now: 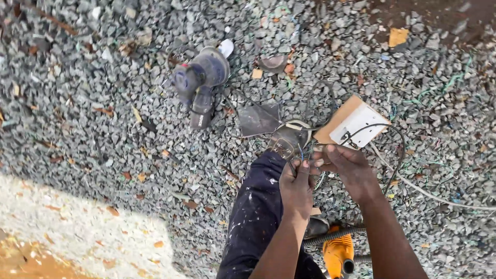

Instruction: Wiring an electrical socket by stripping and connecting wires

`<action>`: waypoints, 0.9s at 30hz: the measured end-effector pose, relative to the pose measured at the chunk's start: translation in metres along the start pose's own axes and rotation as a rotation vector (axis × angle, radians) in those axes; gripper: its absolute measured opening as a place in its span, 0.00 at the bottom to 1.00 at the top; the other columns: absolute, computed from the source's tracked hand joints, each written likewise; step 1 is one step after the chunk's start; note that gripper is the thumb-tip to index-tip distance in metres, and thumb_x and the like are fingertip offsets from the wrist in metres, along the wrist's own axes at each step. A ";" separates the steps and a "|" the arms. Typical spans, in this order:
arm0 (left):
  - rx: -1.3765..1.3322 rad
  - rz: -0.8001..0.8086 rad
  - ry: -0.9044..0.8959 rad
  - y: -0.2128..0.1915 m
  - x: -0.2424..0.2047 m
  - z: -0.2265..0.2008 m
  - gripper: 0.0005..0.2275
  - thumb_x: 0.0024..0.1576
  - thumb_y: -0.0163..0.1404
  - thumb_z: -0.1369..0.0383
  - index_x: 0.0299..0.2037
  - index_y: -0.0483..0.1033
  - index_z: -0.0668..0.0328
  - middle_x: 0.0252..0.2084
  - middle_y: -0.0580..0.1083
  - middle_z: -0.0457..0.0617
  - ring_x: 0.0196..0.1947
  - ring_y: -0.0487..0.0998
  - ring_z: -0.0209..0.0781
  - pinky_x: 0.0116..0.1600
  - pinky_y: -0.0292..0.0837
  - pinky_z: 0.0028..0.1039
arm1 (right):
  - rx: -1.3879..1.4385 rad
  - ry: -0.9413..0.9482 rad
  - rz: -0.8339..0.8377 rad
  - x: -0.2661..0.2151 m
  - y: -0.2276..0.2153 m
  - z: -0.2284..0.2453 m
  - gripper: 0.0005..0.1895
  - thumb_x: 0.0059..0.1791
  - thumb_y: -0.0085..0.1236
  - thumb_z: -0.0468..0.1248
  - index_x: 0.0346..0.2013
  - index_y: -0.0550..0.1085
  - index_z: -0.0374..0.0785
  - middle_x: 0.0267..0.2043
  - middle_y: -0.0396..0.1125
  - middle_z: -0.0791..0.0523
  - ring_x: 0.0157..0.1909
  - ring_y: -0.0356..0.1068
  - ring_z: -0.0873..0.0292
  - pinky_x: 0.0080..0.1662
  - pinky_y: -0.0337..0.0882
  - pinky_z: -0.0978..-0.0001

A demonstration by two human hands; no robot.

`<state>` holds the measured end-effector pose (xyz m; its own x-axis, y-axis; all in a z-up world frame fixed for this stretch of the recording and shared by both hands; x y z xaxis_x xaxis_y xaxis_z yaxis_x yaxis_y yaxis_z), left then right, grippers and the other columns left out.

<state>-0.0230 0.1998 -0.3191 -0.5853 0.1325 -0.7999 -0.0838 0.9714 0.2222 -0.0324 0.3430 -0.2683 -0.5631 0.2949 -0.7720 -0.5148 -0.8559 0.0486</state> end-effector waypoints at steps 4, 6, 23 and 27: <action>0.025 -0.072 0.024 0.007 -0.001 -0.018 0.04 0.70 0.44 0.73 0.44 0.71 0.61 0.28 0.78 0.54 0.20 0.67 0.31 0.28 0.61 0.19 | -0.018 -0.005 0.034 0.011 0.015 -0.007 0.11 0.55 0.58 0.35 0.42 0.79 0.26 0.34 0.74 0.45 0.37 0.75 0.53 0.45 0.77 0.56; 0.005 -0.046 0.050 0.011 0.002 -0.012 0.06 0.70 0.44 0.75 0.43 0.74 0.62 0.28 0.78 0.55 0.18 0.65 0.29 0.27 0.60 0.20 | 0.021 -0.012 0.004 0.009 0.018 0.005 0.09 0.53 0.62 0.35 0.42 0.78 0.30 0.35 0.74 0.47 0.38 0.74 0.55 0.45 0.75 0.61; -0.364 0.010 0.049 0.041 0.012 0.047 0.02 0.67 0.54 0.72 0.43 0.77 0.62 0.30 0.77 0.51 0.30 0.77 0.33 0.51 0.73 0.27 | 0.006 -0.028 -0.054 0.018 -0.017 0.012 0.04 0.55 0.61 0.35 0.43 0.75 0.39 0.44 0.74 0.52 0.42 0.76 0.61 0.48 0.79 0.77; -0.423 0.165 0.050 0.057 0.002 0.045 0.02 0.64 0.57 0.73 0.41 0.81 0.62 0.31 0.78 0.47 0.33 0.78 0.32 0.46 0.73 0.23 | -0.036 -0.056 -0.144 0.001 -0.027 0.025 0.07 0.54 0.65 0.37 0.44 0.75 0.43 0.43 0.75 0.56 0.36 0.73 0.68 0.40 0.76 0.85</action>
<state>0.0075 0.2643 -0.3337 -0.6555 0.2588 -0.7095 -0.3024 0.7709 0.5606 -0.0352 0.3771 -0.2546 -0.5206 0.4379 -0.7329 -0.5698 -0.8175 -0.0838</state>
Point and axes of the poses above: each hand's wrist, its own x-axis towards the middle knuckle, its own y-axis out of the palm, z = x × y, the point moved 5 cm from there along x, towards the middle knuckle
